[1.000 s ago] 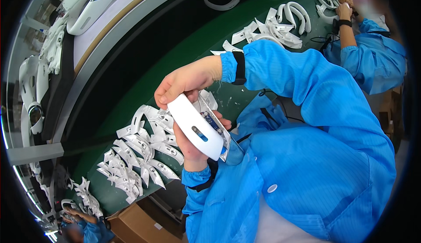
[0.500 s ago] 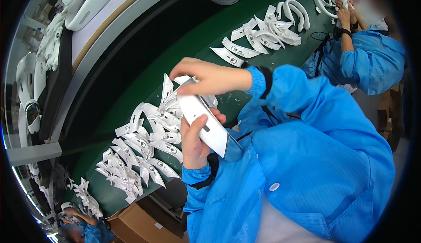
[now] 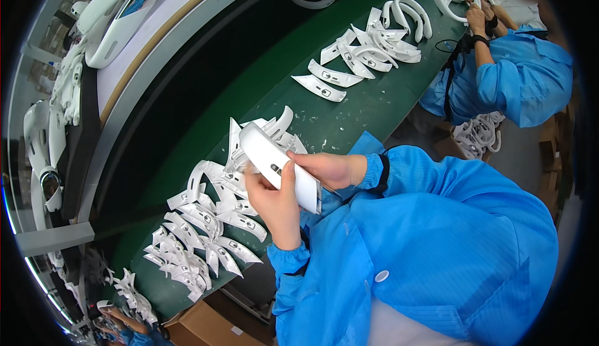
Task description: Assemble plastic casings and internal electronic components of a neck-worn electronic device on a production line.
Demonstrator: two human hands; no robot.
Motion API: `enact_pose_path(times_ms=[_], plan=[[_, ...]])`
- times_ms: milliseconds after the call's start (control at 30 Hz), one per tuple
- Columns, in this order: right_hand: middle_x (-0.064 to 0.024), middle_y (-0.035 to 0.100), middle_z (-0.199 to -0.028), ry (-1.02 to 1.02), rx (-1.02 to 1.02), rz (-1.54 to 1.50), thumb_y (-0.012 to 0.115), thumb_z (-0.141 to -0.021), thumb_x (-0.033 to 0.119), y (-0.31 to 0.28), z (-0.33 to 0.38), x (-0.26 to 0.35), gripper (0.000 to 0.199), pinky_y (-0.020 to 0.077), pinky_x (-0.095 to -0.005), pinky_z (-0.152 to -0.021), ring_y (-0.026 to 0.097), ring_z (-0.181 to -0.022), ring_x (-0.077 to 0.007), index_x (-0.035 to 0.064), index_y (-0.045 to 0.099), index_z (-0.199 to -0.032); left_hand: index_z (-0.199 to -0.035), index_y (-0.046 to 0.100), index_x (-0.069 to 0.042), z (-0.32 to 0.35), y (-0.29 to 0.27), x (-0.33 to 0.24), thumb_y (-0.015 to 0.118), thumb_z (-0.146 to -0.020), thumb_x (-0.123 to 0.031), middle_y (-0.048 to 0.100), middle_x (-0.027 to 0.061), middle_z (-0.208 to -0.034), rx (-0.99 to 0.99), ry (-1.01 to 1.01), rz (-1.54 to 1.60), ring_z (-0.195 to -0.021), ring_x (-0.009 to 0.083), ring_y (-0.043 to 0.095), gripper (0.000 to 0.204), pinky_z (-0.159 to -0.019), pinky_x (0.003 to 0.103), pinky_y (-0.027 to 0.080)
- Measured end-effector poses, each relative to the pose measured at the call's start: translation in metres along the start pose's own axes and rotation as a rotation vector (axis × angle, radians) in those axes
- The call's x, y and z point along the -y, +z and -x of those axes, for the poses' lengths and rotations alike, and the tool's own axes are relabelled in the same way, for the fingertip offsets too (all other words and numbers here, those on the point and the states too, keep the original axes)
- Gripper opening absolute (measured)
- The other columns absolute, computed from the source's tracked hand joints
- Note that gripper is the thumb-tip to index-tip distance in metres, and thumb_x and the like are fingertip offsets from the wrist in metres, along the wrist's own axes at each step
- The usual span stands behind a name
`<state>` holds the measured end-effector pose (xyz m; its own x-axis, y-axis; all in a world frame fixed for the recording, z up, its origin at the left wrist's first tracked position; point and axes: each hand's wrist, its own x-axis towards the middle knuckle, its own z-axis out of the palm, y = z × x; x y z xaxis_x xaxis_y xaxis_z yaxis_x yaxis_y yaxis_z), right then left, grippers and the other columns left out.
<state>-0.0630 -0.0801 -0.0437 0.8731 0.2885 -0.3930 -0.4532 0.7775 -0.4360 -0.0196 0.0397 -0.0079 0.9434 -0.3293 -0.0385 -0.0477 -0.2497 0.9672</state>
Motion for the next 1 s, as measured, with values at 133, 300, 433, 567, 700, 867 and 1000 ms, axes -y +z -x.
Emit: enact_pose_path(times_ms=[133, 300, 433, 567, 700, 867, 1000], plan=[[-0.0123, 0.053, -0.116, 0.096, 0.138, 0.043, 0.029, -0.096, 0.045, -0.001, 0.005, 0.002, 0.052, 0.0522, -0.0318, -0.079, 0.059, -0.096, -0.0209, 0.0071, 0.035, -0.131, -0.125, 0.044, 0.004, 0.002, -0.009, -0.018, 0.065, -0.079, -0.013, 0.058, 0.0051, -0.073, -0.009, 0.068, -0.129, -0.059, 0.0056, 0.051, 0.052, -0.050, 0.020, 0.040], [-0.0097, 0.046, -0.125, -0.115, 0.105, 0.248, 0.030, -0.097, 0.039, 0.015, 0.010, 0.001, 0.052, 0.0423, -0.0288, -0.093, 0.050, -0.109, -0.0153, 0.0063, 0.026, -0.138, -0.140, 0.022, -0.002, 0.011, -0.021, -0.018, 0.067, -0.073, -0.007, 0.060, 0.0038, -0.069, 0.163, 0.169, -0.245, -0.057, 0.0053, 0.050, 0.081, -0.051, 0.018, 0.040], [-0.0089, 0.046, -0.127, -0.167, 0.108, 0.297, 0.025, -0.099, 0.031, 0.026, 0.019, 0.006, 0.050, 0.0348, -0.0287, -0.099, 0.046, -0.112, -0.0140, 0.0073, 0.017, -0.142, -0.142, 0.016, -0.003, 0.017, -0.020, -0.026, 0.066, -0.072, -0.003, 0.063, 0.0079, -0.076, 0.203, 0.049, -0.136, -0.063, 0.0084, 0.057, 0.086, -0.053, 0.019, 0.044], [-0.0078, 0.047, -0.126, -0.133, 0.037, 0.222, 0.022, -0.099, 0.028, 0.019, 0.018, 0.002, 0.047, 0.0397, -0.0284, -0.096, 0.049, -0.111, -0.0152, 0.0049, 0.023, -0.139, -0.142, 0.014, -0.002, 0.024, -0.022, -0.020, 0.064, -0.074, -0.003, 0.062, 0.0121, -0.093, 0.269, -0.046, 0.058, -0.074, 0.0121, 0.060, 0.084, -0.061, 0.021, 0.047], [-0.0088, 0.046, -0.127, -0.202, 0.088, 0.223, 0.026, -0.098, 0.034, 0.017, 0.021, 0.006, 0.051, 0.0424, -0.0296, -0.094, 0.050, -0.111, -0.0162, 0.0029, 0.023, -0.139, -0.142, 0.014, -0.002, 0.022, -0.020, -0.021, 0.063, -0.075, -0.002, 0.062, 0.0122, -0.093, 0.263, 0.002, 0.025, -0.074, 0.0120, 0.060, 0.083, -0.062, 0.021, 0.048], [-0.0078, 0.044, -0.128, -0.255, 0.173, 0.202, 0.029, -0.099, 0.025, 0.019, 0.021, 0.007, 0.046, 0.0377, -0.0268, -0.096, 0.044, -0.114, -0.0141, 0.0043, 0.023, -0.140, -0.141, 0.016, 0.000, 0.029, -0.019, -0.023, 0.064, -0.074, -0.007, 0.064, 0.0117, -0.083, 0.185, 0.083, -0.143, -0.067, 0.0130, 0.061, 0.082, -0.057, 0.023, 0.048], [-0.0098, 0.034, -0.137, -0.348, 0.111, 0.365, 0.027, -0.099, 0.024, 0.019, 0.015, 0.003, 0.049, 0.0287, -0.0269, -0.102, 0.034, -0.123, -0.0158, 0.0032, 0.016, -0.142, -0.140, 0.017, 0.002, 0.022, -0.016, -0.023, 0.063, -0.076, -0.011, 0.064, 0.0132, -0.075, 0.172, 0.171, -0.322, -0.062, 0.0154, 0.062, 0.080, -0.056, 0.026, 0.048]])
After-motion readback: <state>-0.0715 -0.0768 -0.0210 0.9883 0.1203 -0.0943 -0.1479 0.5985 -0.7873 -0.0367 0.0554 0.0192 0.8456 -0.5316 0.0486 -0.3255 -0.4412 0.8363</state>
